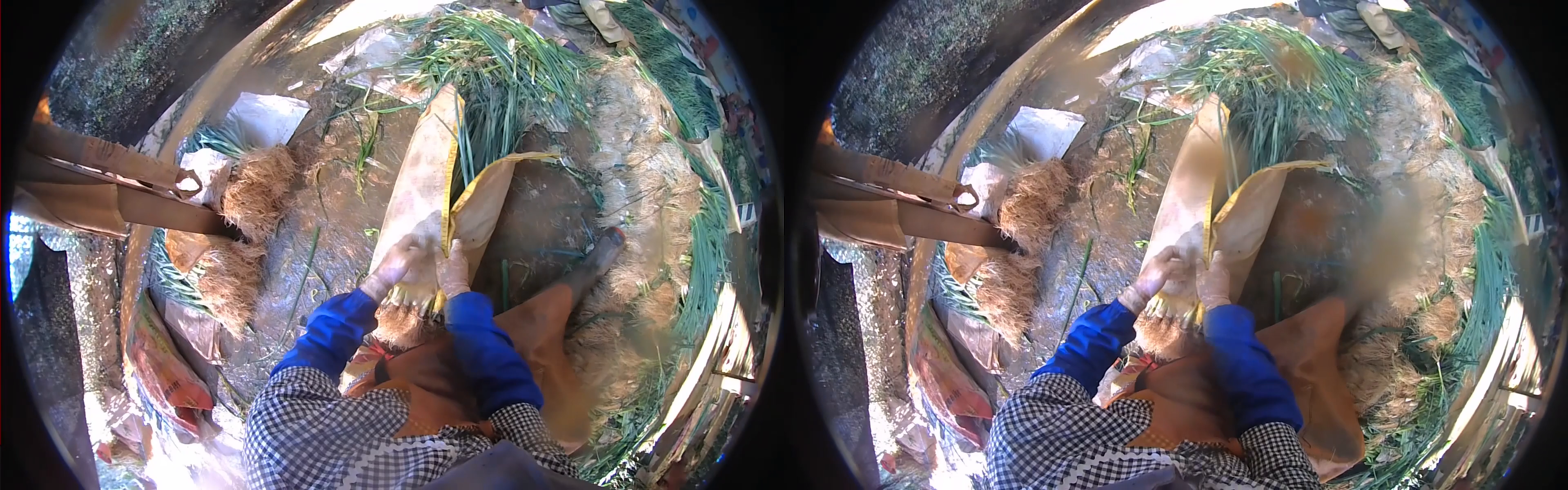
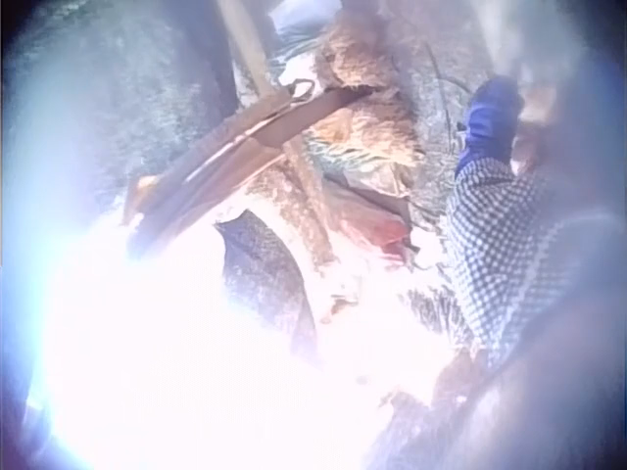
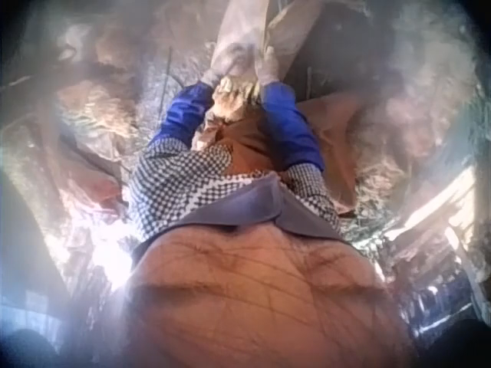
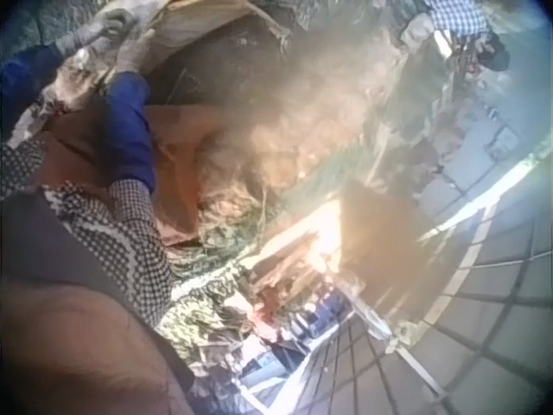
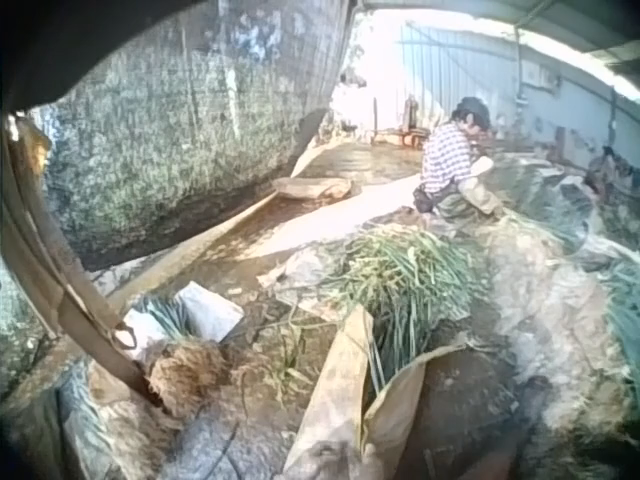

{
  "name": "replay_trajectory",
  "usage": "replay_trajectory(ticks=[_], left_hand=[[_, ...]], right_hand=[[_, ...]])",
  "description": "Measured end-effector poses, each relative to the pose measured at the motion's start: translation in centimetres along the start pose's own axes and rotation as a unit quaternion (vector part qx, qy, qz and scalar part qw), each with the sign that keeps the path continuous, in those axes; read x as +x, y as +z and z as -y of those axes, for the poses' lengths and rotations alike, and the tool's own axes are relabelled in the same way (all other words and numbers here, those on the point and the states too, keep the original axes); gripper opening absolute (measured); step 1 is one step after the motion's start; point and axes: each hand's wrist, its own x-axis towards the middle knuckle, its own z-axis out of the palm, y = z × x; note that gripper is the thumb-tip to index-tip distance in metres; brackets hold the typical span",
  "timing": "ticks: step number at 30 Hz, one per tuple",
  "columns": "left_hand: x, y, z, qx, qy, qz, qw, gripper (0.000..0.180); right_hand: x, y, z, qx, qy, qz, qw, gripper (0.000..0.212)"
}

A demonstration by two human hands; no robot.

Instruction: The person pulls green stalks from sacks, removes outer layers by hand, and piles the cleaned stalks together.

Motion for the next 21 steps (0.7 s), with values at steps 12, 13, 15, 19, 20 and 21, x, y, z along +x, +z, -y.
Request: replay_trajectory(ticks=[12, 13, 15, 19, 20, 21], left_hand=[[13.2, -0.6, 12.1, 0.250, 0.010, -0.441, 0.862, 0.027], [12.9, -4.1, 13.0, 0.296, 0.040, -0.516, 0.803, 0.033], [13.6, 6.3, 4.1, 0.152, 0.006, -0.349, 0.925, 0.048], [6.5, 0.2, -1.6, 0.073, 0.076, -0.327, 0.939, 0.050], [4.9, -3.2, -1.4, -0.004, 0.068, -0.356, 0.932, 0.048], [2.9, -5.4, -1.4, -0.080, 0.062, -0.372, 0.923, 0.046]], right_hand=[[-7.6, 1.5, 1.3, 0.356, -0.083, 0.281, 0.887, 0.035], [-9.0, 1.1, 0.3, 0.329, -0.038, 0.266, 0.905, 0.037], [-8.2, -7.7, -3.9, 0.270, 0.020, 0.094, 0.958, 0.032], [-14.4, -17.7, -2.8, 0.222, -0.035, 0.051, 0.973, 0.032], [-15.9, -19.7, -2.0, 0.167, -0.067, 0.043, 0.983, 0.034], [-17.2, -21.5, 0.1, 0.144, -0.040, 0.028, 0.988, 0.035]])
